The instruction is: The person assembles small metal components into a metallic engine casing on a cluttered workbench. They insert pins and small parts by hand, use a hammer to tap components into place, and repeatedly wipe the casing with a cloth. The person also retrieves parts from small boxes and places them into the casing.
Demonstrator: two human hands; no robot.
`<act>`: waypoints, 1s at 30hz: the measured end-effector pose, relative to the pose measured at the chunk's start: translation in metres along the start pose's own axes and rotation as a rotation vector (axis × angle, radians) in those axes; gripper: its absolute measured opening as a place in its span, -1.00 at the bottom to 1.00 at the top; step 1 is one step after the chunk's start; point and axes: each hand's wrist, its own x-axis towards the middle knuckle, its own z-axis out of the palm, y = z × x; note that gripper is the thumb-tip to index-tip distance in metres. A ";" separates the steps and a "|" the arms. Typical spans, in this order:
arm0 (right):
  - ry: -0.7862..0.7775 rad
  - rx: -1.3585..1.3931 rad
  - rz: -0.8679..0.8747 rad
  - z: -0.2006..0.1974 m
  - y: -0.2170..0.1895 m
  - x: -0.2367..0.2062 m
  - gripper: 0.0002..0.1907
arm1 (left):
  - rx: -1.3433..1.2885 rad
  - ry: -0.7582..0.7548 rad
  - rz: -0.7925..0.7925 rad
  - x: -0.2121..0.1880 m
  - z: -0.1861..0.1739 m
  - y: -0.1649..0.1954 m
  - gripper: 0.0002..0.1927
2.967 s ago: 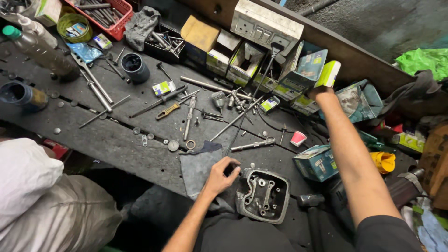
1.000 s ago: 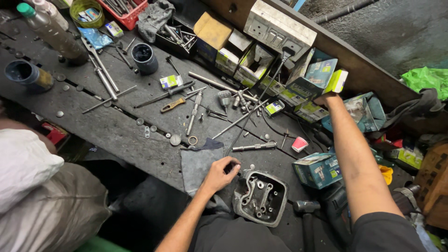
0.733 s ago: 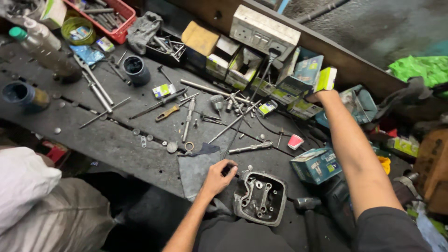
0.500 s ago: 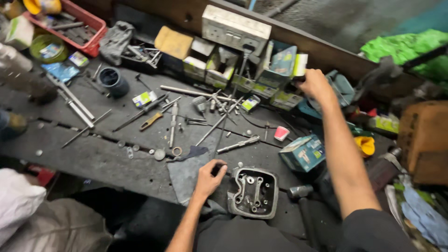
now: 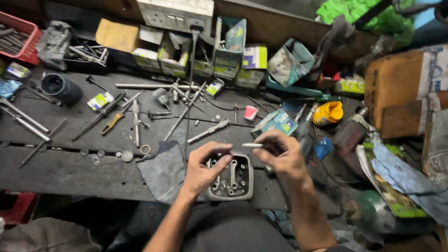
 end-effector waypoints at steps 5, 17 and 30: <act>-0.073 0.135 -0.110 0.009 -0.014 -0.025 -0.74 | -0.016 -0.121 0.179 0.014 0.020 0.026 -0.68; 0.006 0.067 -0.188 0.030 -0.017 -0.040 -0.77 | -0.139 -0.179 0.122 0.003 0.031 -0.005 -0.79; 0.008 0.242 -0.155 0.029 -0.002 -0.041 -0.75 | -0.131 -0.050 0.230 0.000 0.021 0.013 -0.71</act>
